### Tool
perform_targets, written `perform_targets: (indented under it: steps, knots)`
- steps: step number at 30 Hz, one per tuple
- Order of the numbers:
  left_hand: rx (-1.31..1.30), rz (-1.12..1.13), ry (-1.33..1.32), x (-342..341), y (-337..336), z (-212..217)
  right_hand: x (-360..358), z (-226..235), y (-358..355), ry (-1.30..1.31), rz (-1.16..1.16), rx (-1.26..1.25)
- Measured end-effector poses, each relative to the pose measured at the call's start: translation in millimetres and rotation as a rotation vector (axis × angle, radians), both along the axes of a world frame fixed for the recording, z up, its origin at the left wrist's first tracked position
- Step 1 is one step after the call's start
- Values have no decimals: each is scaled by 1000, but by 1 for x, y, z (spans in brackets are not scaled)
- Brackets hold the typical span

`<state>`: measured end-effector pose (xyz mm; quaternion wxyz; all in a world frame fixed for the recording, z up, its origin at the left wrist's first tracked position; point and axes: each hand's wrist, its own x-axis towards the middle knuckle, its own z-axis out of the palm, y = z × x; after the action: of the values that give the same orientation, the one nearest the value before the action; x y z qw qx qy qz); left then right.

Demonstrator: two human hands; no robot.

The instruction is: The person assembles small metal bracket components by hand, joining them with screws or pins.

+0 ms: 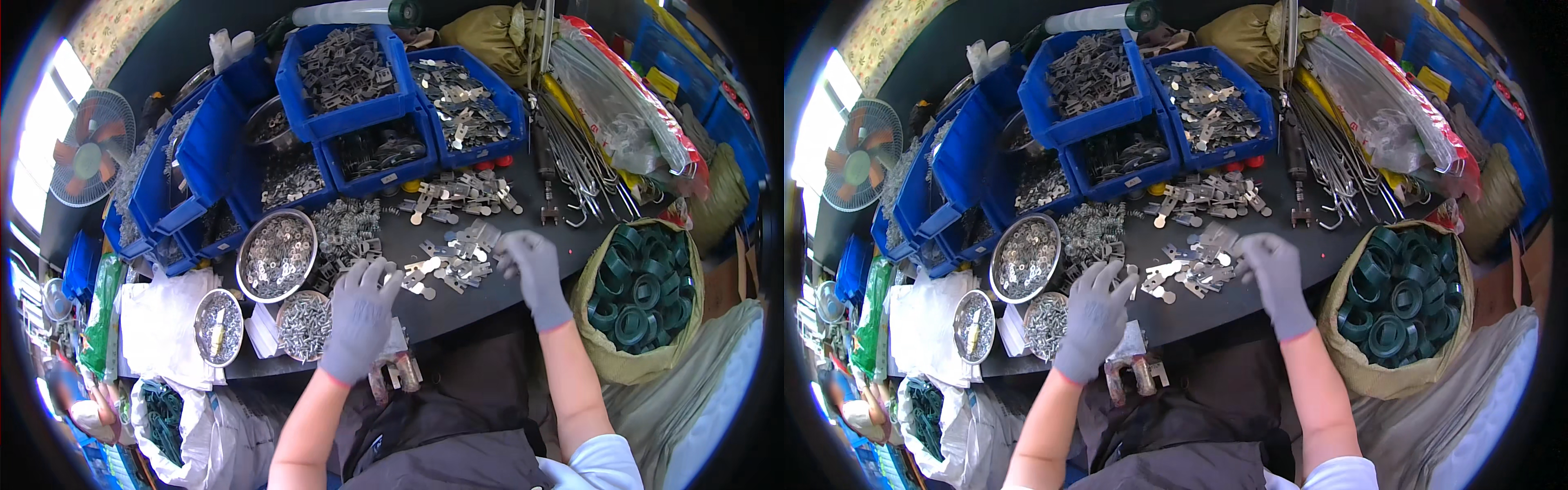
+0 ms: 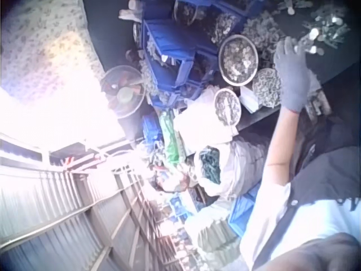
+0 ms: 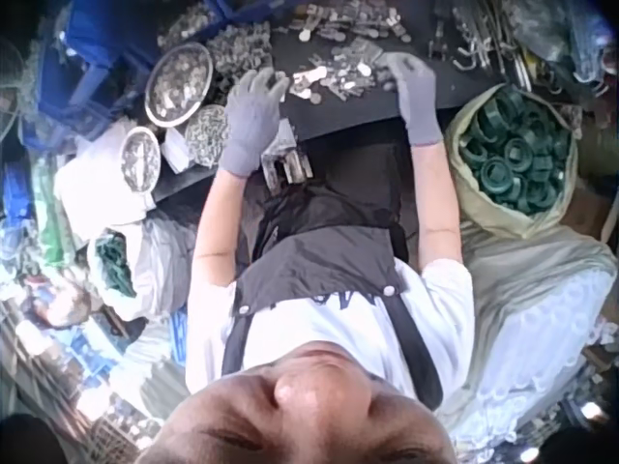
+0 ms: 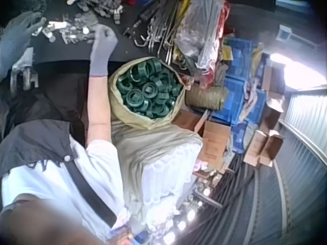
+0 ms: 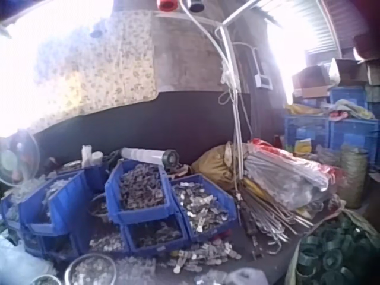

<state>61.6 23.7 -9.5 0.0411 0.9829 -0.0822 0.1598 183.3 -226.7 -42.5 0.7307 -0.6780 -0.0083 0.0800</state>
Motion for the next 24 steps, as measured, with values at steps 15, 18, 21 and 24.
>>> perform_targets:
  steps: [15, 18, 21, 24]
  knots:
    - [114, -89, 279, 29, 51, -29, -15, -41, -26, -732, -142, -1138]
    - [309, 23, 461, 37, 38, -23, -8, -53, -31, -684, -176, -1059]
    - [-25, -36, 156, 24, 36, -17, -23, -17, -19, -525, -118, -814]
    - [-451, -136, 111, 10, 20, 0, -56, 11, 11, -313, 26, -362]
